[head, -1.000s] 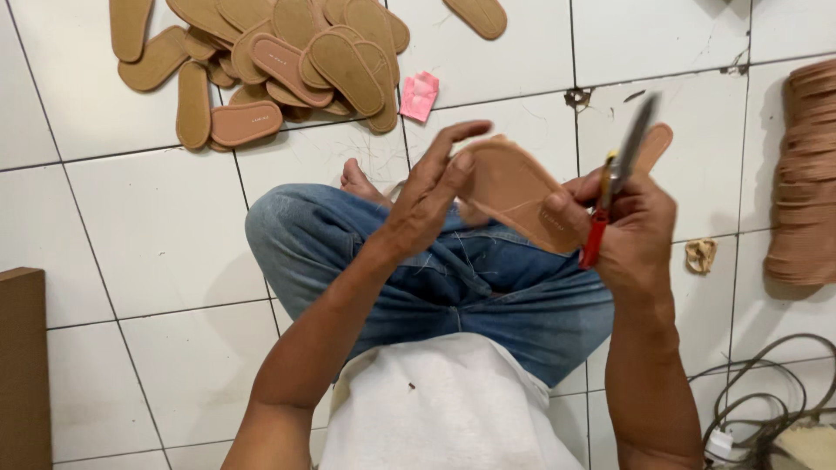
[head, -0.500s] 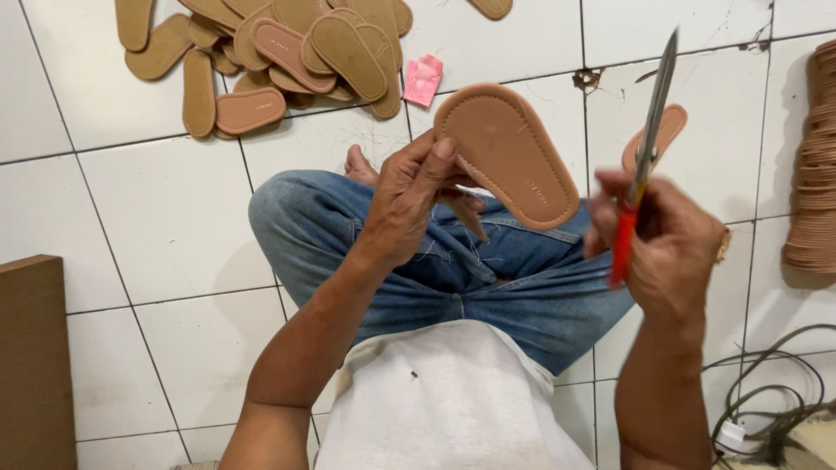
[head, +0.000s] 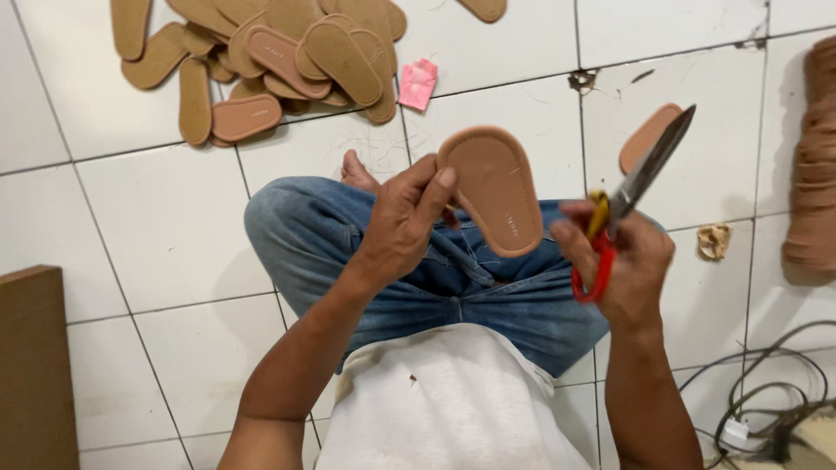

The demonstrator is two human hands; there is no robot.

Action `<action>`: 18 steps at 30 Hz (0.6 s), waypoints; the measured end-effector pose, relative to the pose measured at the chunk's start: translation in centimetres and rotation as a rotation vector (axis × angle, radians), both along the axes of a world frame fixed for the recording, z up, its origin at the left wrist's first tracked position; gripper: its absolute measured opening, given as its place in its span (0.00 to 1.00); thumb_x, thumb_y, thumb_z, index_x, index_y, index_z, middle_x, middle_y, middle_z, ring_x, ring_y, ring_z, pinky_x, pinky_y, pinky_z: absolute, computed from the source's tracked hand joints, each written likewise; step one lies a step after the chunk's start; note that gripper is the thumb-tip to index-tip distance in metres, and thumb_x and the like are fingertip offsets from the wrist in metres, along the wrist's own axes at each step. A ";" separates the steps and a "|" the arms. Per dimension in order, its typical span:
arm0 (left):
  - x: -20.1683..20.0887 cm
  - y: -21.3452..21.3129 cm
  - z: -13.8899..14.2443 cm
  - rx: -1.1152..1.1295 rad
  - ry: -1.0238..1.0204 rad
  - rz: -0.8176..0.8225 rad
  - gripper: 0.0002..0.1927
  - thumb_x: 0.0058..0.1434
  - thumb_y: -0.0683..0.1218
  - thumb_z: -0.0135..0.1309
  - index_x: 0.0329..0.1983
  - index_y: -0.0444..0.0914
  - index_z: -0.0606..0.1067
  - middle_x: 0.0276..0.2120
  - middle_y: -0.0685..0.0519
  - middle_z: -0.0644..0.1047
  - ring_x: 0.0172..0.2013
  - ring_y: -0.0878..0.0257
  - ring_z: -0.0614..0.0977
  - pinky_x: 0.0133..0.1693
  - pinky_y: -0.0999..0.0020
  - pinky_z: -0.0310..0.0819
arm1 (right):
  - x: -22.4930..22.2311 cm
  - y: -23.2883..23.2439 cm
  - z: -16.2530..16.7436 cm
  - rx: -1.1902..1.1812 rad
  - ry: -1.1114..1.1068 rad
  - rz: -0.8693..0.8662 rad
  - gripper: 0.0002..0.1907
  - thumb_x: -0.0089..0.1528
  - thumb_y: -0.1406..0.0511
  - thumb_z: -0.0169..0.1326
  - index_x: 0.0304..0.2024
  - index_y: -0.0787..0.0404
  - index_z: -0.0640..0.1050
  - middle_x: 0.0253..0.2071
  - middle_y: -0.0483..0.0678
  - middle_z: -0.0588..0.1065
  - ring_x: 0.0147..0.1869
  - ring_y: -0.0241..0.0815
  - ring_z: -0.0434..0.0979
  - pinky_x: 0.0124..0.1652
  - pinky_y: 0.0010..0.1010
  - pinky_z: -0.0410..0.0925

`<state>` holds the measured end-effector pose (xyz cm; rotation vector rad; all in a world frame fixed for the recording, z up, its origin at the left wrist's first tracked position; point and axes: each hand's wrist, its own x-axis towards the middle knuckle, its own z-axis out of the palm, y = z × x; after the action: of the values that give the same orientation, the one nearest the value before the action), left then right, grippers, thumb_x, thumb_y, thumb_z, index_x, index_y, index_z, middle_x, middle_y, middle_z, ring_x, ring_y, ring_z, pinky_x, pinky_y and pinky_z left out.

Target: The person sits on the tiled floor holding stitched slipper insoles and uses scissors to trim loose threads from the edges, placing finished insoles on a pile. The person then moves to a sewing machine table and continues trimming threads from another insole.

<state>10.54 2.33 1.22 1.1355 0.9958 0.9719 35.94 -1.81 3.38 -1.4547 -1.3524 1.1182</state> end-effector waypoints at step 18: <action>-0.4 -1.2 -0.1 -0.210 -0.196 -0.259 0.23 0.76 0.57 0.42 0.49 0.33 0.75 0.28 0.55 0.76 0.26 0.68 0.78 0.31 0.74 0.75 | 0.1 3.7 0.9 -0.162 0.196 -0.036 0.08 0.69 0.66 0.54 0.37 0.64 0.74 0.26 0.45 0.74 0.24 0.32 0.74 0.25 0.22 0.70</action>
<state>10.14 1.11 1.10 0.9466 0.7516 0.7363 36.00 1.84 4.32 -1.4353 -1.1171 1.3348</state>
